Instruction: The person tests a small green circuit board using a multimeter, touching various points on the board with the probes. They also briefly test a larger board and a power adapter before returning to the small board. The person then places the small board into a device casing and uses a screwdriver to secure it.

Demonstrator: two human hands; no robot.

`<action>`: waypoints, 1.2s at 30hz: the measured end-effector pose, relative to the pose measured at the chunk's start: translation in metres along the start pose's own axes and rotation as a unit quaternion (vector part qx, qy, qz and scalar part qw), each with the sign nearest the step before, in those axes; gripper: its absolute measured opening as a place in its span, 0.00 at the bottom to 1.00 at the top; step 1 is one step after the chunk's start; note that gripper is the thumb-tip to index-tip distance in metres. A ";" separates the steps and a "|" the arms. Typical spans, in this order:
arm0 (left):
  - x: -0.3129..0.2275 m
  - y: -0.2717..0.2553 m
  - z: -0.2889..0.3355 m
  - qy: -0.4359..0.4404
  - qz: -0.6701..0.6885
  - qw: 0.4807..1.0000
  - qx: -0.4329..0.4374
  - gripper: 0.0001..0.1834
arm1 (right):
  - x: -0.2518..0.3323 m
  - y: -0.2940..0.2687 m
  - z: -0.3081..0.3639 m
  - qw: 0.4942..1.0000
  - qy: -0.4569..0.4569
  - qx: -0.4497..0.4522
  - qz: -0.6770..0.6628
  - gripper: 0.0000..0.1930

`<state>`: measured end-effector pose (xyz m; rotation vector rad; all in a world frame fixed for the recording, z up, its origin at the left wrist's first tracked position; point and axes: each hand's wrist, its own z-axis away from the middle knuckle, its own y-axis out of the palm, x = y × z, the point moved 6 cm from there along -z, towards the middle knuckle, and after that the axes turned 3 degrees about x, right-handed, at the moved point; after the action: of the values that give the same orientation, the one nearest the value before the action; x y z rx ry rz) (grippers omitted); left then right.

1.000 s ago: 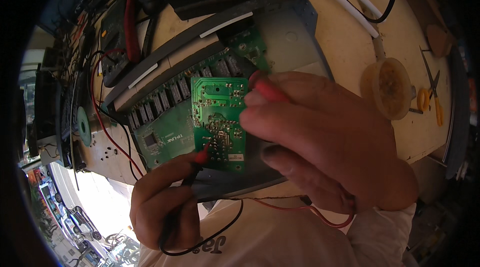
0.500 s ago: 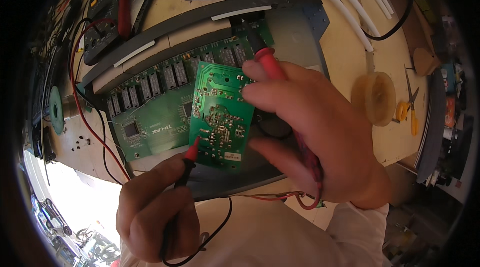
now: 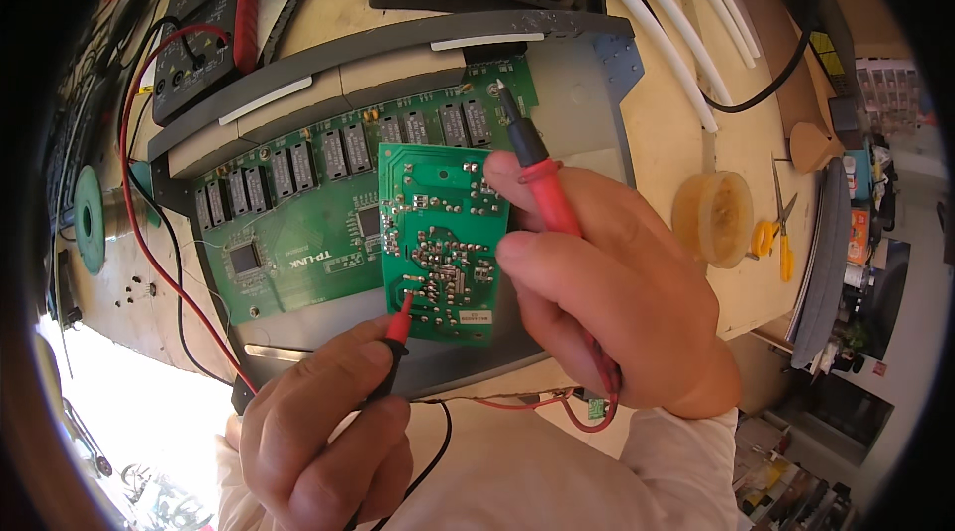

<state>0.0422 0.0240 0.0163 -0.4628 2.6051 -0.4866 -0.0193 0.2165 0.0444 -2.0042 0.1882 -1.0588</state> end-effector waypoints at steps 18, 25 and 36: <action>-0.007 -0.008 -0.025 -0.244 0.045 0.965 0.087 0.10 | -0.006 -0.005 0.009 0.997 -0.038 -0.072 -0.010 0.24; 0.003 0.009 -0.036 -0.337 0.088 0.921 0.175 0.13 | -0.026 -0.015 0.013 0.932 0.030 -0.145 -0.330 0.25; -0.034 0.048 -0.062 -0.183 -0.002 0.979 0.092 0.14 | -0.021 -0.020 0.008 0.918 -0.037 -0.114 -0.378 0.25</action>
<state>0.0295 0.0956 0.0605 -0.4479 2.1855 -0.5777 -0.0312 0.2433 0.0440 -2.3897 -0.5794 -1.4714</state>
